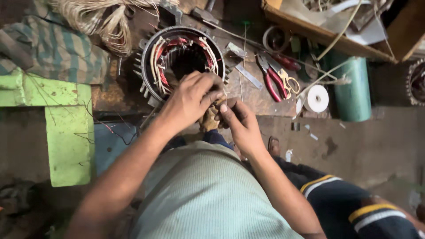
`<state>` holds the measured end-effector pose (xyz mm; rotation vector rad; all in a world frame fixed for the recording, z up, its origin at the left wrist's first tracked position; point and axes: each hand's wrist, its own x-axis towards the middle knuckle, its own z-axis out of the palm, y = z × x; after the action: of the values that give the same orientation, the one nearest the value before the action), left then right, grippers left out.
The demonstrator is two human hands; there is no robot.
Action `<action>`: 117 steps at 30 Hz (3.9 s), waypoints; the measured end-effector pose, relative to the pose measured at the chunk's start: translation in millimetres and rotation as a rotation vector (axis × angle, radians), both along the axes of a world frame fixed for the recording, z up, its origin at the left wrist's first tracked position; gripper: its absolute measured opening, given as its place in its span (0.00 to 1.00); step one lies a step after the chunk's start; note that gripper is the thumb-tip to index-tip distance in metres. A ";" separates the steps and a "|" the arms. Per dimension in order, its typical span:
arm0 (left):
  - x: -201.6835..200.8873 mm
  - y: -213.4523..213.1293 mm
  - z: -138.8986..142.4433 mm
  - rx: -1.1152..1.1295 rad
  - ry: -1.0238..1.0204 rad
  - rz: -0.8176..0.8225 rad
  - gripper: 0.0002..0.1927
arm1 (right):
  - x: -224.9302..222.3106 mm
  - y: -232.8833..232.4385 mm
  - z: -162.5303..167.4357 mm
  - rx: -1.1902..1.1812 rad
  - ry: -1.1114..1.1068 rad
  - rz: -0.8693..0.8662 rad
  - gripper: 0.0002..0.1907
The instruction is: The person works on an electric motor stator at a workbench, inserting thin wooden wedges into the slots around the copper windings and pressing them into place by hand. They use scissors to trim wedge material and pliers to help seat the wedges, working around the stator one slot at a time.
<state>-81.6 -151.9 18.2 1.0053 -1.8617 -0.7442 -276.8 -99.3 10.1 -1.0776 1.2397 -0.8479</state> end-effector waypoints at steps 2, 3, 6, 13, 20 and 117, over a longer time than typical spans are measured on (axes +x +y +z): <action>4.8 -2.0 1.6 0.081 0.019 -0.048 0.12 | 0.1 0.4 0.2 -0.015 0.012 -0.026 0.10; 6.4 -3.0 2.9 0.117 0.027 -0.069 0.14 | -0.7 -0.6 1.1 -0.028 0.018 -0.036 0.11; 6.8 -3.8 7.4 0.205 0.026 -0.081 0.15 | -5.2 -6.2 5.9 0.008 -0.033 -0.128 0.10; 0.4 -2.3 11.9 0.180 -0.005 -0.033 0.16 | 4.8 -4.4 13.7 -0.036 0.145 -0.010 0.10; -12.1 -1.4 10.8 0.298 -0.028 0.093 0.08 | 15.1 -2.4 36.7 -0.298 0.508 0.047 0.09; -23.4 2.4 8.7 0.217 -0.094 0.224 0.10 | -14.2 -17.9 0.8 -0.263 0.249 -0.102 0.10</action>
<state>-105.0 -149.5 26.8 1.3837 -1.7359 -0.7858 -291.0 -117.3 10.9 -1.3723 1.4268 -0.9970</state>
